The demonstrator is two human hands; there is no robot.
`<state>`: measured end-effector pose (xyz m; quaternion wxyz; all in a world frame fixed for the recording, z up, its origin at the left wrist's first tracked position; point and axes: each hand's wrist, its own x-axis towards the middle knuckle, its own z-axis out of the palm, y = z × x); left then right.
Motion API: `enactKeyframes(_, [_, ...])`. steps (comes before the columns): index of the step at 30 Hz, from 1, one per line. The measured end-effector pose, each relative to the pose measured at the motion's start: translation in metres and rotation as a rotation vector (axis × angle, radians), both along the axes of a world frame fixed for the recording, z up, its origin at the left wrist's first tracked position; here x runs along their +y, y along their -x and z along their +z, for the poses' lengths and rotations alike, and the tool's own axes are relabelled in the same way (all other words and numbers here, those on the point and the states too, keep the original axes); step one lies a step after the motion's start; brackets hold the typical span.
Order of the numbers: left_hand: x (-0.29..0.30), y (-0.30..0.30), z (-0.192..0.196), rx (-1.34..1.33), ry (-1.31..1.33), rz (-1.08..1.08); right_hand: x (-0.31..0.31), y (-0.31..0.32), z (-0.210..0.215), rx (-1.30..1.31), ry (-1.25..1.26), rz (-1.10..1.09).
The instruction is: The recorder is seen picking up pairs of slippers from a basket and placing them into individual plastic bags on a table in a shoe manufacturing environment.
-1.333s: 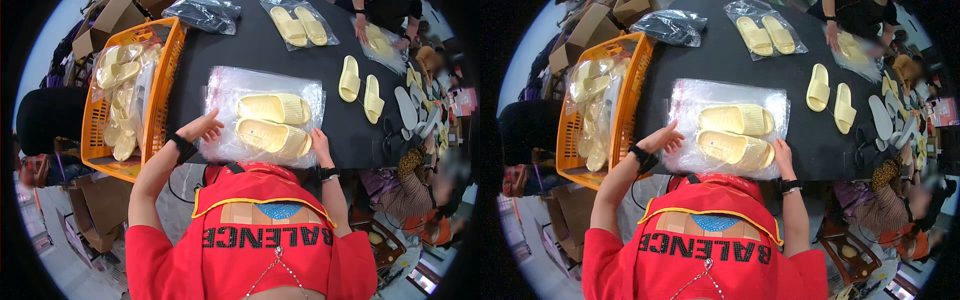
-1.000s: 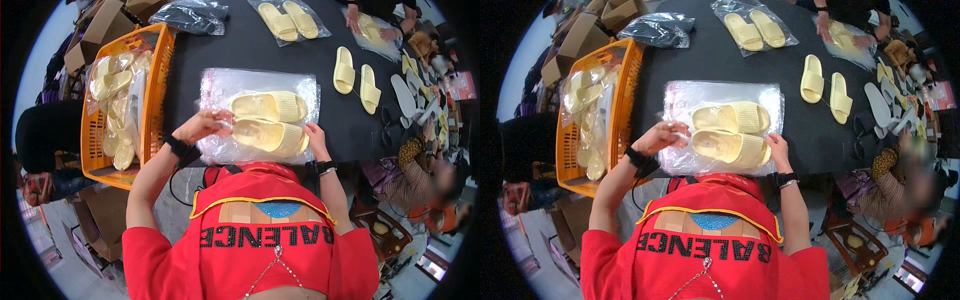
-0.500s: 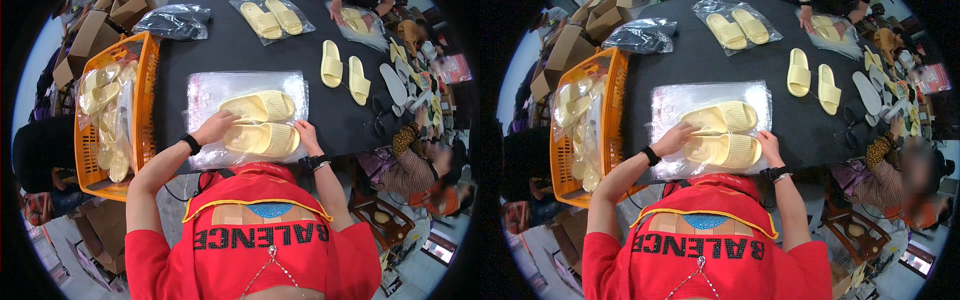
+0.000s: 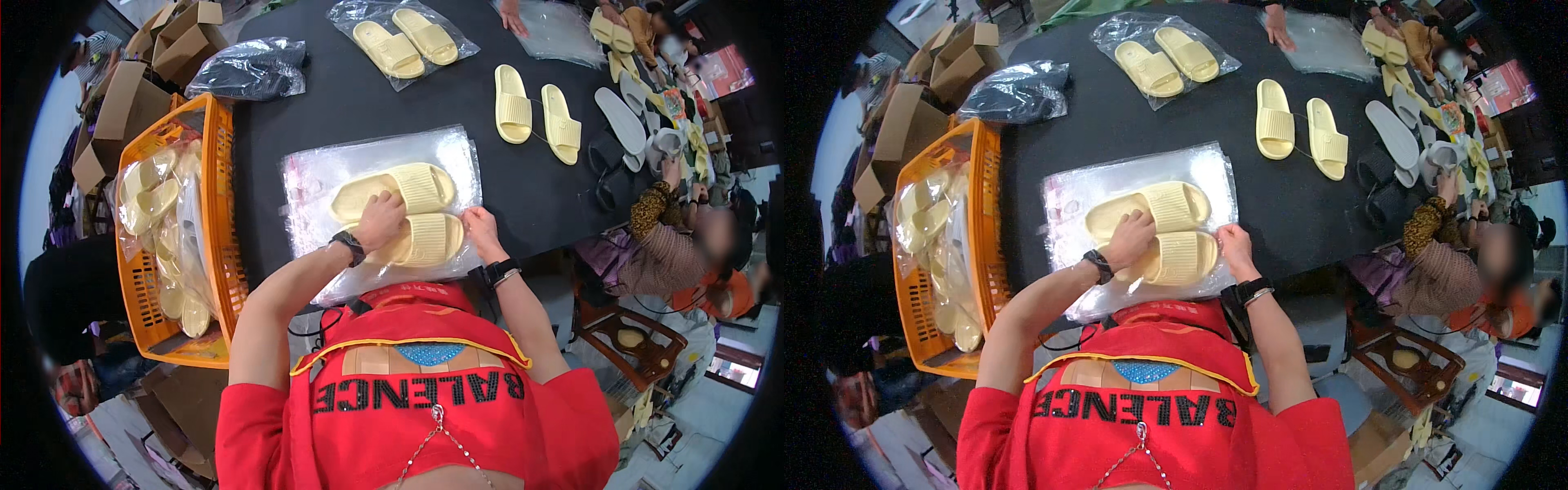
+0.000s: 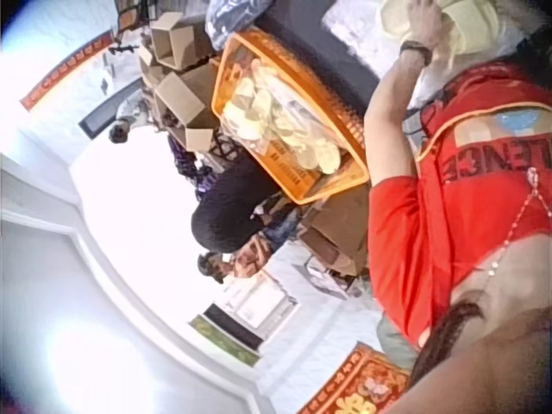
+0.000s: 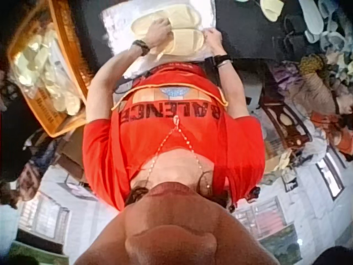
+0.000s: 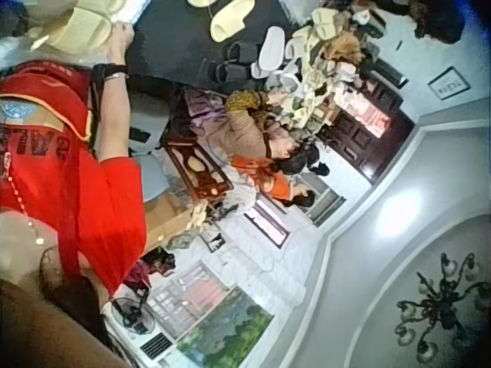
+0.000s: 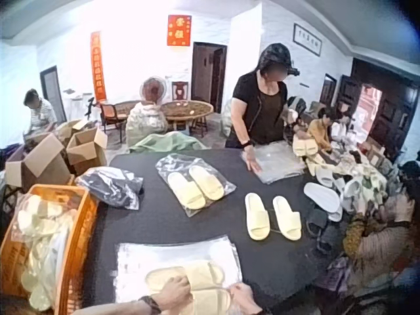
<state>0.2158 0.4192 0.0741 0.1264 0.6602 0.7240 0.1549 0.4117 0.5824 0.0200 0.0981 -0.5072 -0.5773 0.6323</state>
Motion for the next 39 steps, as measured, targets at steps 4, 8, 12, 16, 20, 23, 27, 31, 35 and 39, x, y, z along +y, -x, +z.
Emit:
enactKeyframes(4, [-0.04,0.031,-0.004,0.084,-0.014,0.092,-0.003,0.007,0.014,0.118,0.151,-0.177])
enactKeyframes(8, [-0.095,0.069,-0.013,-0.125,-0.038,0.242,0.004,0.006,0.011,0.091,0.11,-0.079])
enactKeyframes(12, [-0.123,0.075,-0.014,0.275,0.031,0.254,0.005,0.01,0.012,0.081,0.1,-0.057])
enactKeyframes(16, [-0.122,0.075,0.003,0.213,0.09,0.285,0.008,0.006,0.015,0.08,0.117,-0.039])
enactKeyframes(20, [-0.137,0.084,0.005,0.193,0.041,0.392,0.005,0.007,0.015,0.154,0.032,-0.186])
enactKeyframes(23, [-0.156,0.1,0.002,0.224,-0.008,0.522,0.007,0.0,0.011,0.155,0.013,-0.195])
enactKeyframes(27, [-0.196,0.136,-0.008,-0.119,-0.314,0.896,0.006,-0.002,0.023,0.059,-0.025,-0.149])
enactKeyframes(31, [-0.183,0.154,0.056,-0.421,-0.65,1.184,0.009,-0.003,0.018,0.054,-0.037,-0.13])
enactKeyframes(35, [-0.134,0.139,0.142,-0.447,-0.763,0.974,0.007,0.002,0.017,0.033,-0.091,-0.083])
enactKeyframes(39, [-0.058,0.082,0.115,-0.526,-0.556,0.531,0.011,0.007,0.0,0.032,-0.124,-0.062])
